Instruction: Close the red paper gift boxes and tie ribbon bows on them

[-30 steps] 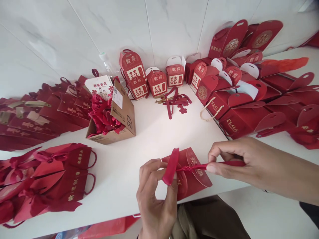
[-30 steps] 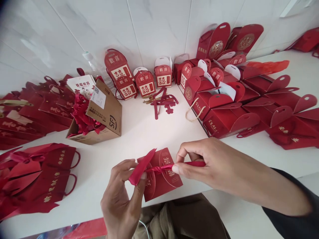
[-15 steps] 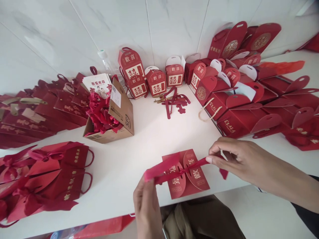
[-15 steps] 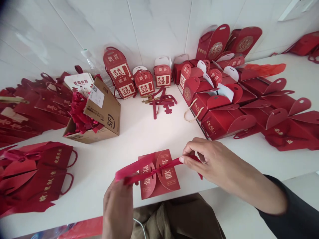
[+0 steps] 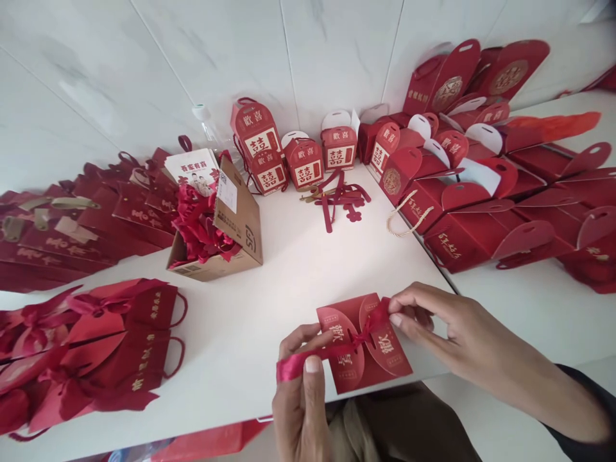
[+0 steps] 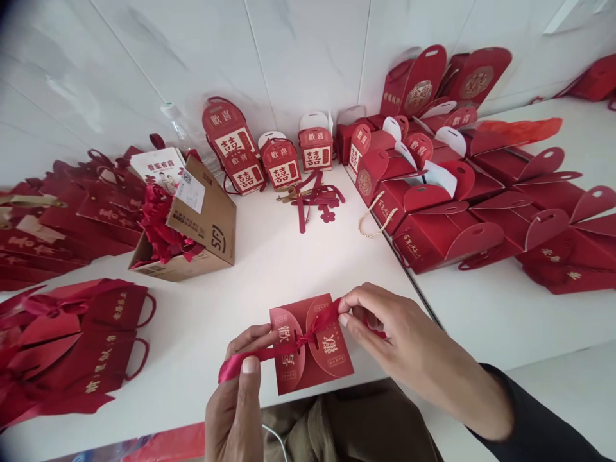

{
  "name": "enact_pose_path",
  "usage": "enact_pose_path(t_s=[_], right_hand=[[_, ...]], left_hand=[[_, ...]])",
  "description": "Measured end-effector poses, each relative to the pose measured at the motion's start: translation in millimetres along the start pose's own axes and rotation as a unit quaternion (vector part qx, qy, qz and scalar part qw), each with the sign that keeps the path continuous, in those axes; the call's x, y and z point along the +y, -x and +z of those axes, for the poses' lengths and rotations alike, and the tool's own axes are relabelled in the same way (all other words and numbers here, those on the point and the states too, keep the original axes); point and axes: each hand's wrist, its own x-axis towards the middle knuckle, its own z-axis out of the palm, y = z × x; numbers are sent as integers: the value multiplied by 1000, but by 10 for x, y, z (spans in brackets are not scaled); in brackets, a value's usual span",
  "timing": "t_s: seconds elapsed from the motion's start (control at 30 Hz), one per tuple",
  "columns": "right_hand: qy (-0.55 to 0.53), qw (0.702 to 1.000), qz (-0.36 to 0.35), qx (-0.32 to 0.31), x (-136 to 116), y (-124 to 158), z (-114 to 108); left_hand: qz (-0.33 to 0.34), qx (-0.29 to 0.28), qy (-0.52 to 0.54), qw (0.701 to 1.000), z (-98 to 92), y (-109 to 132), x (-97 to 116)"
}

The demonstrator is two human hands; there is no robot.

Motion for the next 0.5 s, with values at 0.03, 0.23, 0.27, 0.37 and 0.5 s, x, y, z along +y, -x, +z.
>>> enact_pose_path(t_s=[0.03, 0.23, 0.27, 0.37, 0.5], right_hand=[[3, 1000, 6, 3, 14, 1, 6], [18, 999, 5, -28, 1, -7, -4], [24, 999, 5, -28, -19, -11, -14], [39, 999, 6, -12, -68, -15, -41], [46, 999, 6, -7, -69, -2, -50]], left_hand=[[3, 0, 3, 1000, 6, -10, -6], [-28, -6, 17, 999, -44, -43, -13], [-44, -8, 18, 999, -57, -46, -10], [-79, 2, 6, 997, -97, -46, -32], [-149, 30, -2, 988, -134, -7, -119]])
